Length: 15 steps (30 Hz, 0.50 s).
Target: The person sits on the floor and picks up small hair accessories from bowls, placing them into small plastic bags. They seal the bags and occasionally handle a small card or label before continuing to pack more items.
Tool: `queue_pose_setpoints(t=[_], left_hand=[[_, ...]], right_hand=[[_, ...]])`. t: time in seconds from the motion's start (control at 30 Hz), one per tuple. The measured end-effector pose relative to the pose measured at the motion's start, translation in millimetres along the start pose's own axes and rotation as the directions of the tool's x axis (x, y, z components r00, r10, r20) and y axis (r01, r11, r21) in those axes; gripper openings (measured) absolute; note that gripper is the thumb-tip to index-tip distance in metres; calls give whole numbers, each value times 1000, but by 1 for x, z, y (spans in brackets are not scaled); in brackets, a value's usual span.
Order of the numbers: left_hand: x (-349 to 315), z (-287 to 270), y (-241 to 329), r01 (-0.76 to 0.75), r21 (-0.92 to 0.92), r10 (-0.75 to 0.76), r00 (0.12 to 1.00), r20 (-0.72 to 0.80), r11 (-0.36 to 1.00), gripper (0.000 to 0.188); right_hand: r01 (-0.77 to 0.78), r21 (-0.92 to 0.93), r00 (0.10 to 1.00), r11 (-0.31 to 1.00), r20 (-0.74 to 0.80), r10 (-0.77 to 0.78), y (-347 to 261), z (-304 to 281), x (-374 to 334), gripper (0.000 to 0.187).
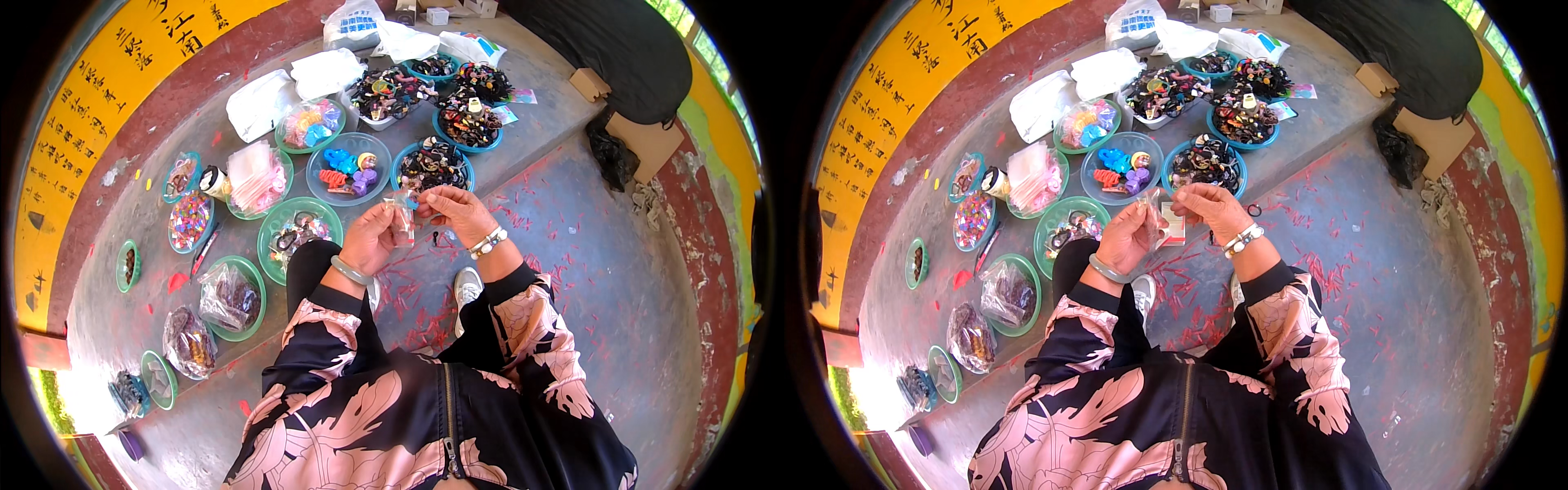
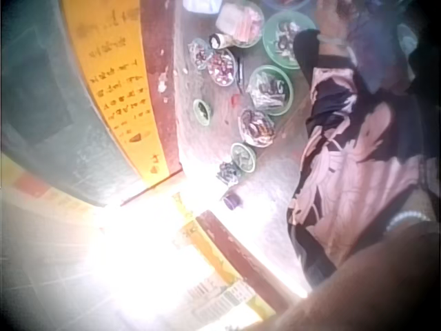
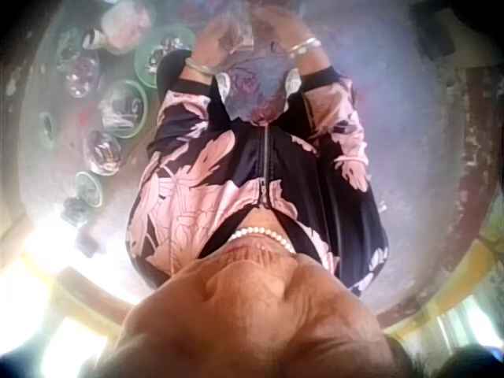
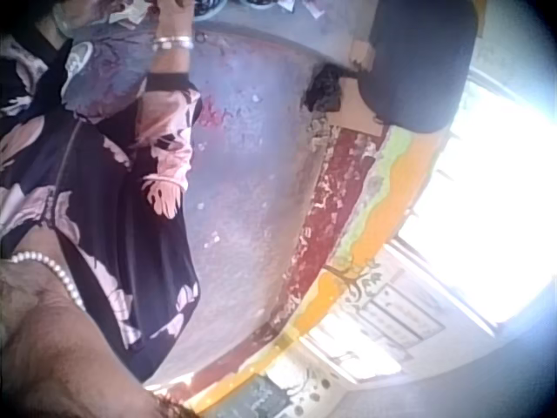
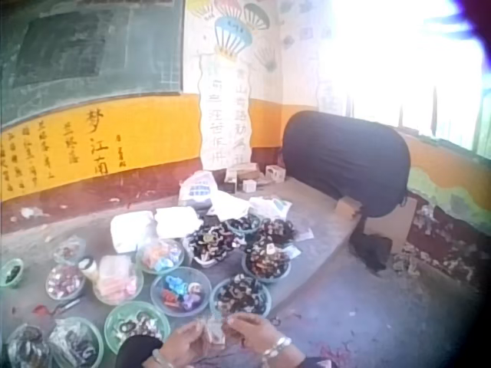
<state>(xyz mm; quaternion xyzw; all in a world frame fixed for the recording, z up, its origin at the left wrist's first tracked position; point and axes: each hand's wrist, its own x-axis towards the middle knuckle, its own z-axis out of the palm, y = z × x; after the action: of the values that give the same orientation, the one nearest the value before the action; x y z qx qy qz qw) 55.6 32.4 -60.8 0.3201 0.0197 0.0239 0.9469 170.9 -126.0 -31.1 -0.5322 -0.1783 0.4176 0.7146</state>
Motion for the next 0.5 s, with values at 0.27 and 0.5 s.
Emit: queue_pose_setpoints(t=[0.27,0.5], left_hand=[[-8,20,-13,230,-236,-166,950,265,944,24],[-4,-1,-35,281,-259,-187,924,335,924,28]], right_hand=[[130,28,940,991,313,-132,2,12,-1,43],[262,-36,949,965,194,-250,0,7,-1,16]])
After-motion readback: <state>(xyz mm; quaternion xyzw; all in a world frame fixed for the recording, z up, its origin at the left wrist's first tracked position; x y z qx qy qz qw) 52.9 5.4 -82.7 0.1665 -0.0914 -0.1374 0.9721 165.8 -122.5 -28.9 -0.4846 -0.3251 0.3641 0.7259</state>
